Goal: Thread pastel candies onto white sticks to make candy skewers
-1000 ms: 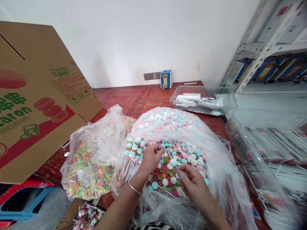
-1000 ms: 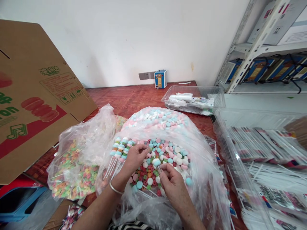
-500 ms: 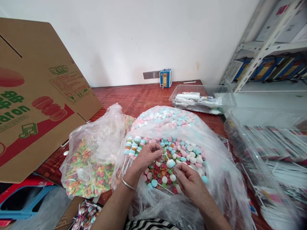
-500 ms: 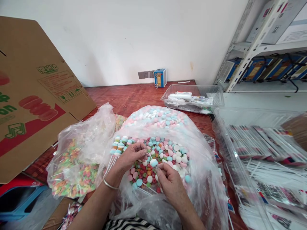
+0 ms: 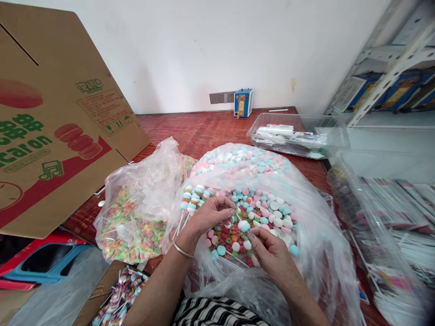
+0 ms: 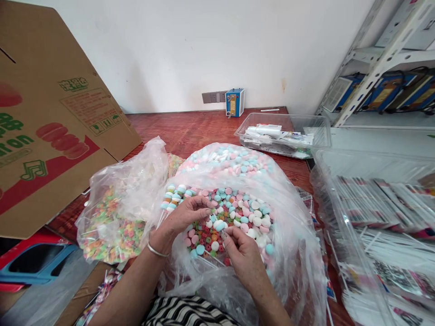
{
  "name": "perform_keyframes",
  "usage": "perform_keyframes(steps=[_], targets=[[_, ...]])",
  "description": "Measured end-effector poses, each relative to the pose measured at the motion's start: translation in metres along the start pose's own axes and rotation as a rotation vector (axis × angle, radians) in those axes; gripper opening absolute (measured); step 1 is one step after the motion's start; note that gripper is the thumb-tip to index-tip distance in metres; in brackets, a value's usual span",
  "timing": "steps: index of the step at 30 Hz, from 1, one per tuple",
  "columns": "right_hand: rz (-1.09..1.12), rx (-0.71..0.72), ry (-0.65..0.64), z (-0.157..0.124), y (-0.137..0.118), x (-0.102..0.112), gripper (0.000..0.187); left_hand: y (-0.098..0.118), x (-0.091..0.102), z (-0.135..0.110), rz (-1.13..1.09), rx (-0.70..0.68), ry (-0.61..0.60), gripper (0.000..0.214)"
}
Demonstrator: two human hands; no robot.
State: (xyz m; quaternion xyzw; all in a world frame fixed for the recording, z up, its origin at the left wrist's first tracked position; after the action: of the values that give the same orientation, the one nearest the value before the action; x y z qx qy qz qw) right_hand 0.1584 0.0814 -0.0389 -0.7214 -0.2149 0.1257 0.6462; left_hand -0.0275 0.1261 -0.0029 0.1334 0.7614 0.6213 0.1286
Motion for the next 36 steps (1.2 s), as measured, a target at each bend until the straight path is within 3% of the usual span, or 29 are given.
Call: perform_keyframes(steps=[7, 14, 16, 20, 25, 27, 29, 31, 34, 36], targets=[[-0.228, 0.098, -0.013, -0.002, -0.012, -0.006, 0.022, -0.008, -0.002, -0.001, -0.145, 0.013, -0.038, 0.039], [-0.266, 0.052, 0.066, -0.002, -0.007, -0.01, 0.025, -0.021, -0.009, -0.01, -0.17, 0.071, -0.04, 0.033], [-0.282, 0.051, 0.079, -0.003, -0.008, -0.009, 0.027, -0.019, -0.004, -0.017, 0.049, 0.062, 0.059, 0.027], [-0.27, 0.036, 0.094, -0.002, -0.009, -0.004, 0.03, -0.015, 0.005, -0.034, 0.696, 0.017, 0.272, 0.012], [-0.255, 0.04, 0.068, -0.002, -0.013, -0.004, 0.029, -0.026, -0.007, -0.041, 1.415, 0.126, 0.219, 0.016], [-0.252, 0.038, 0.04, -0.002, -0.014, -0.006, 0.028, -0.027, -0.013, -0.042, 1.554, 0.14, 0.208, 0.017], [-0.261, 0.031, 0.008, -0.002, -0.014, -0.008, 0.029, -0.022, -0.016, -0.042, 1.524, 0.096, 0.255, 0.017], [-0.281, 0.031, -0.024, -0.002, -0.014, -0.01, 0.033, -0.014, -0.014, -0.044, 1.345, 0.016, 0.36, 0.016], [-0.32, 0.035, -0.062, -0.002, -0.012, -0.013, 0.034, -0.005, -0.006, -0.045, 0.805, -0.07, 0.508, 0.013], [-0.333, 0.025, -0.084, -0.002, -0.009, -0.014, 0.034, -0.006, -0.002, -0.043, 0.372, -0.067, 0.514, 0.01]])
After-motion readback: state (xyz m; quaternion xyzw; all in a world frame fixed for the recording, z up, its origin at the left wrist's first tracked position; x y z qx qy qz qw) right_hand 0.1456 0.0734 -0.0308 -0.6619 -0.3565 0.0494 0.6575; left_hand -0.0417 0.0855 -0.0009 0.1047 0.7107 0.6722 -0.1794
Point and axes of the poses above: each hand's wrist, its own z-axis towards the middle knuckle, its own x-axis out of the back of the hand, y = z × x, the point moved 3 cm from there along z, towards the middle knuckle, and after that the axes turned 8 degrees about -y, right-handed, at the moved point
